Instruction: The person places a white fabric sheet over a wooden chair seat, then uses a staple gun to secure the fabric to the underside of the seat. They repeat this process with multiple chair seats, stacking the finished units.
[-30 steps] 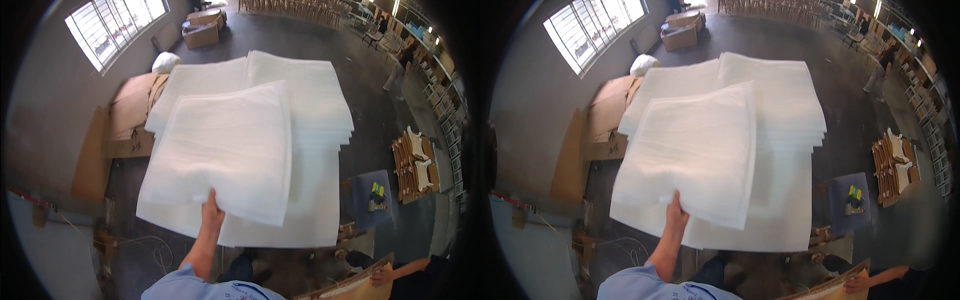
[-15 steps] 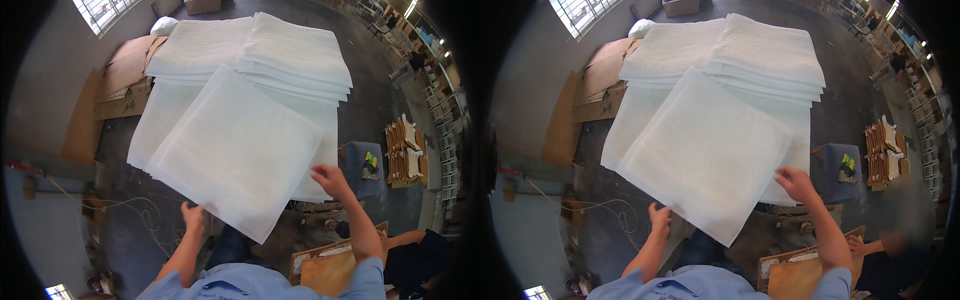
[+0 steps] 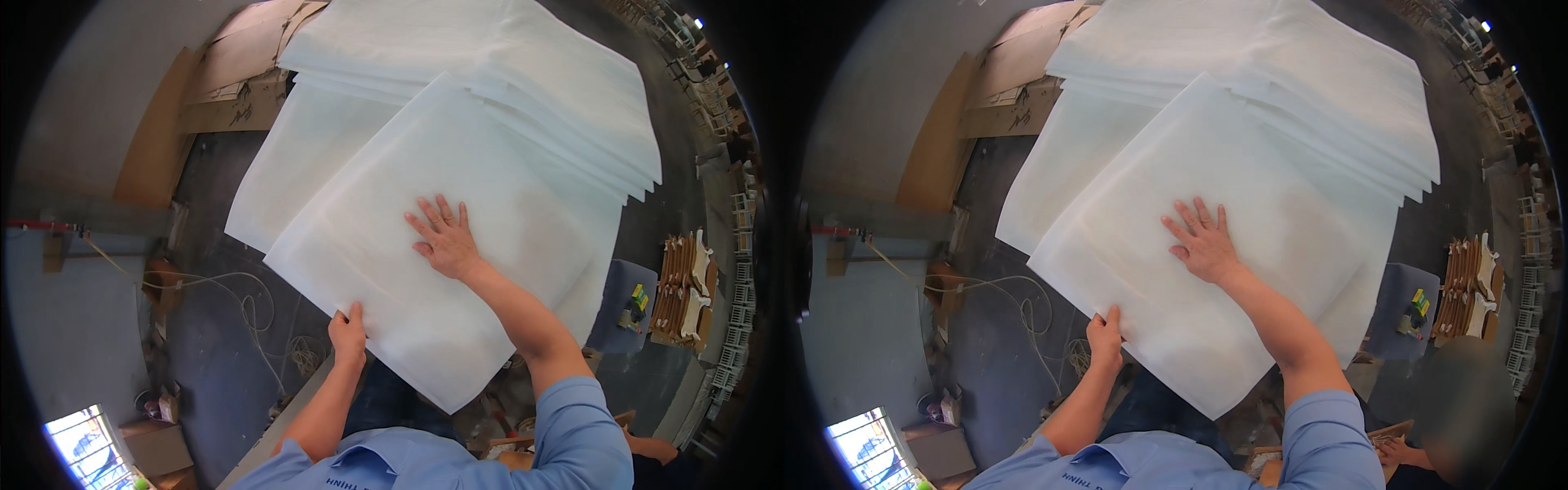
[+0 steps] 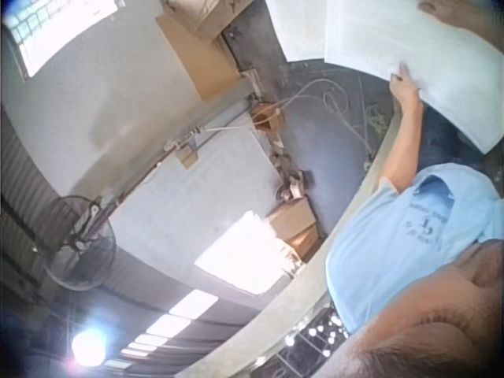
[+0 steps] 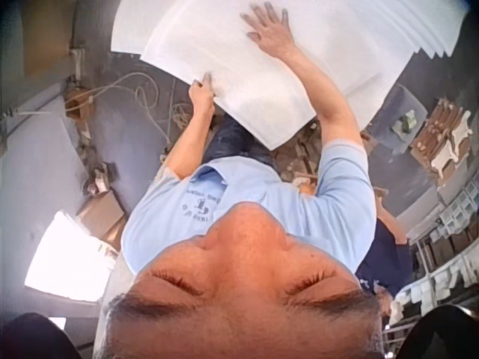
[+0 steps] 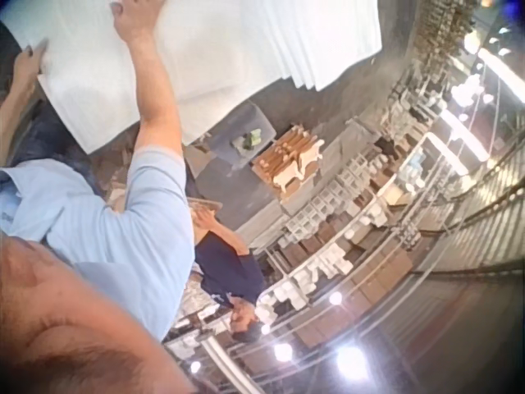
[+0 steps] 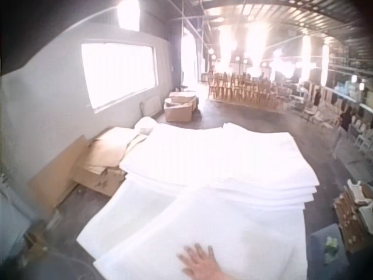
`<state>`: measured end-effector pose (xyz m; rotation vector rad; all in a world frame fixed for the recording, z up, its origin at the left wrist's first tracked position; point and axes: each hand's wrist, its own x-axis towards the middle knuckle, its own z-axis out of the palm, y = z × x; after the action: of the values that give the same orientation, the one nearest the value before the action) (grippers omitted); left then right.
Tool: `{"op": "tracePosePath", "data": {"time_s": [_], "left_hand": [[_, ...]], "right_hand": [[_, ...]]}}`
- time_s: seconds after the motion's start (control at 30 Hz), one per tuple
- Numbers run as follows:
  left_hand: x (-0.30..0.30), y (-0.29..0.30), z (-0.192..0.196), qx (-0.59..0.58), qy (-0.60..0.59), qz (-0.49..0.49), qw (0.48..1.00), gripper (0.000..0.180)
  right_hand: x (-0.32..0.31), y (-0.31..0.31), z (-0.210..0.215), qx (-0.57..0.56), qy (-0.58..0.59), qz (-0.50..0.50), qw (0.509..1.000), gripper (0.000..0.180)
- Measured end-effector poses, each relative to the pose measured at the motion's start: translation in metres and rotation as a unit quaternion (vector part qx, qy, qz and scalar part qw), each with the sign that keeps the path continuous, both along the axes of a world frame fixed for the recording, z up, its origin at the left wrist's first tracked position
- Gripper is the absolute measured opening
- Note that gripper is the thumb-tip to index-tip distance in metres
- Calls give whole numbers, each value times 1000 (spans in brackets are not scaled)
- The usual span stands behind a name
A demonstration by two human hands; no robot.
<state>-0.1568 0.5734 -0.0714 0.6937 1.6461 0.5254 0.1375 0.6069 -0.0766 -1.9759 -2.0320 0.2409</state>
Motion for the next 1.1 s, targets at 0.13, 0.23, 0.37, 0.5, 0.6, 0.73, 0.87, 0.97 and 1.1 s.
{"op": "tracePosePath", "data": {"time_s": [0.13, 0.23, 0.37, 0.5, 0.6, 0.73, 0.87, 0.97, 1.1], "left_hand": [[-24, 9, -15, -1, -25, 50, 998, 29], [-31, 11, -12, -14, -33, 26, 999, 29], [-32, 11, -12, -22, -45, 13, 999, 30], [-52, 12, 18, 63, 189, -124, 972, 27], [-23, 28, 71, 271, 248, -176, 913, 41], [89, 64, 74, 466, 209, -422, 749, 68], [65, 106, -24, 328, 359, -519, 703, 86], [44, 103, -41, 351, 401, -465, 706, 90], [32, 94, -48, 370, 364, -443, 731, 91]], "right_hand": [[42, 27, -2, -51, -63, -44, 996, 66], [87, 49, 0, -72, -93, -93, 989, 67], [148, 72, 6, -82, -75, -164, 980, 70], [158, 79, 11, -98, -93, -255, 957, 74], [96, 68, 1, 18, -83, -175, 981, 71], [16, 57, -6, 16, -29, 40, 999, 65], [46, 96, -3, -70, -45, -26, 996, 63], [64, 117, -6, -54, -61, -82, 993, 63], [96, 137, 2, -57, -95, -122, 986, 65]]}}
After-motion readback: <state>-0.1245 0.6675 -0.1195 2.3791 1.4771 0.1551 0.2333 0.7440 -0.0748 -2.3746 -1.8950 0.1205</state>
